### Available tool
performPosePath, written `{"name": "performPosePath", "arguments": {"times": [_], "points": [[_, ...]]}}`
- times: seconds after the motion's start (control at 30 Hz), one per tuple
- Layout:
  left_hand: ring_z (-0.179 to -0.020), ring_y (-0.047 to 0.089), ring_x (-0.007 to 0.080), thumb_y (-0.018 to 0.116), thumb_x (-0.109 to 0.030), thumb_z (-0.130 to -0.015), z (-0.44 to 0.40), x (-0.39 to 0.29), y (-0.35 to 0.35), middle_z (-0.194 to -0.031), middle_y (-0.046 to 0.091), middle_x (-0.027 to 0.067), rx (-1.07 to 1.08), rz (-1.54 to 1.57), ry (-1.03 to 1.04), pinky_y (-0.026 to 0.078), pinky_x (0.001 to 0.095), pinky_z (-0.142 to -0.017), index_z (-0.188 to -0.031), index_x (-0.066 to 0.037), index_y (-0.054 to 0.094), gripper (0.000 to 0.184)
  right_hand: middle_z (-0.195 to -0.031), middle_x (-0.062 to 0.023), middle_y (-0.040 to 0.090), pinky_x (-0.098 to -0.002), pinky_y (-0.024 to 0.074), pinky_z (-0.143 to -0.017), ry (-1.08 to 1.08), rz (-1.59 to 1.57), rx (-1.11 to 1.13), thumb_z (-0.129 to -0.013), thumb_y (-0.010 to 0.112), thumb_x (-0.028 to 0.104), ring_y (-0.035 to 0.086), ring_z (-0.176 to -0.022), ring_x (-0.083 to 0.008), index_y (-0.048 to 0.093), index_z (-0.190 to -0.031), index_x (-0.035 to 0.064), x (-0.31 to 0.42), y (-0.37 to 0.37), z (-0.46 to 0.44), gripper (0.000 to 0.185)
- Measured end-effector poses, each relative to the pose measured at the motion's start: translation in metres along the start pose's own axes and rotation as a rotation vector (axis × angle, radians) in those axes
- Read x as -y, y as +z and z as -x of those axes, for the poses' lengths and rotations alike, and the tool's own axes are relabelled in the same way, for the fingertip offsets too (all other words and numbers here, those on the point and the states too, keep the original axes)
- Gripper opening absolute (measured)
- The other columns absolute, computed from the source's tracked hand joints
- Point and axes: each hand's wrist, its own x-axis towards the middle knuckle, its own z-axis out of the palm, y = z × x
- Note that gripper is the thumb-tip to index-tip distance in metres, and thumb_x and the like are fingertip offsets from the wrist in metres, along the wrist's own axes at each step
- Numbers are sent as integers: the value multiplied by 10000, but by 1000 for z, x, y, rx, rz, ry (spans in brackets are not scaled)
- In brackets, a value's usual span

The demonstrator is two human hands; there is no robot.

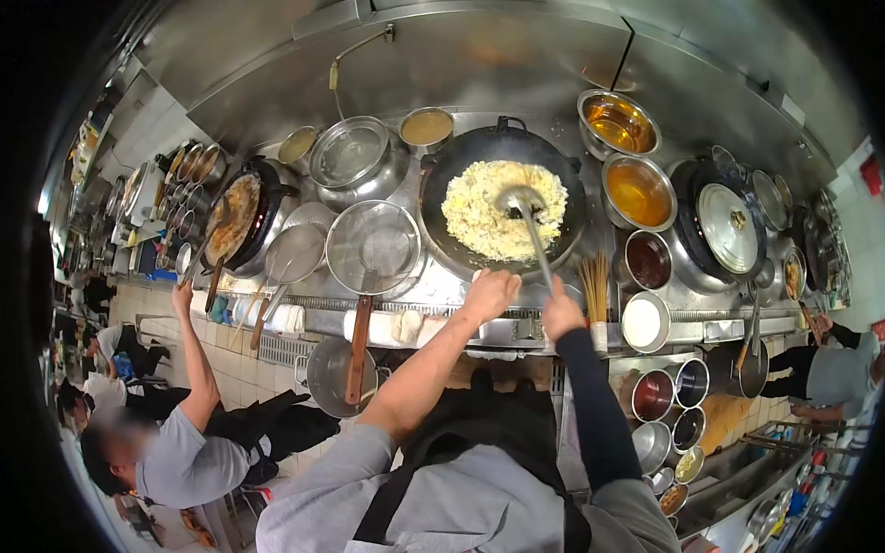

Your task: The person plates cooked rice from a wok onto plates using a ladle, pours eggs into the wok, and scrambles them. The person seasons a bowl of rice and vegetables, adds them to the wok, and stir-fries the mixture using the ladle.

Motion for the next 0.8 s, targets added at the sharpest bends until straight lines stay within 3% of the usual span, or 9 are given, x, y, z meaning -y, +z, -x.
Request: {"name": "performPosePath", "arguments": {"times": [0.07, 0.2, 0.3, 0.37, 0.4, 0.47, 0.53, 0.63, 0.8], "points": [[-951, 669, 410, 473, -382, -1090, 4, -6, 1, -971, 724, 227, 1, 16, -27, 448, 500, -1005, -923, -9, 679, 457, -861, -315, 693, -600, 516, -761, -104, -15, -79, -1019, 543, 194, 667, -862, -530, 385, -1534, 31, -4, 53, -37, 563], [-992, 655, 444, 479, -408, -1085, 3, -18, -24, -973, 724, 250, 31, 0, -50, 461, 520, -1006, -943, -2, 697, 482, -959, -333, 700, -558, 539, -809, -62, 72, 261, -1005, 568, 192, 696, -874, -495, 370, -1574, 9, 7, -21, 30, 629], [-1037, 629, 473, 473, -420, -1086, -1, -12, -9, -960, 721, 263, -32, 2, -17, 469, 535, -991, -987, 14, 710, 504, -956, -334, 697, -559, 536, -816, -166, -16, 100, -1006, 547, 189, 692, -901, -497, 414, -1543, -13, -19, -54, 20, 589], [-1031, 630, 470, 473, -428, -1086, 2, -17, -16, -962, 721, 261, 36, 8, -68, 477, 533, -977, -985, 8, 709, 506, -947, -330, 696, -562, 531, -815, -252, 58, 35, -1010, 555, 176, 677, -909, -516, 429, -1519, -7, -50, 0, -40, 555], [-1028, 631, 469, 472, -432, -1085, -2, -20, -19, -964, 722, 259, 63, 13, -90, 481, 532, -969, -985, 5, 708, 506, -950, -327, 698, -555, 529, -823, -100, -38, 56, -1016, 557, 164, 668, -921, -530, 421, -1520, -8, -21, 7, -50, 550], [-1028, 626, 462, 490, -397, -1080, -5, -16, -16, -962, 722, 258, 54, -16, -110, 490, 530, -945, -943, 1, 705, 473, -969, -324, 706, -555, 518, -854, -133, -100, 112, -1029, 564, 180, 668, -942, -529, 417, -1529, 11, -7, 28, -47, 549], [-1060, 626, 449, 498, -362, -1076, 1, -14, -8, -979, 727, 261, 14, -29, -131, 495, 527, -937, -917, 15, 699, 455, -907, -266, 712, -525, 536, -746, -129, -272, 257, -1032, 582, 199, 688, -800, -457, 411, -1538, 32, 12, -14, -11, 560], [-946, 635, 469, 538, -332, -1059, 28, -40, -23, -920, 712, 249, -90, -9, -64, 496, 535, -915, -869, 7, 682, 414, -714, -15, 532, -297, 404, -370, 111, -585, 536, -1056, 560, 164, 487, -415, -97, 447, -1521, 80, 61, -135, 82, 486], [-819, 605, 461, 661, -246, -1001, 47, -114, -131, -820, 661, 221, -233, 81, 54, 479, 517, -819, -793, -9, 646, 316, -688, 30, 463, -239, 400, -378, 505, -853, 846, -1087, 522, 120, 426, -450, -63, 441, -1560, 116, 53, -255, 113, 479]]}}
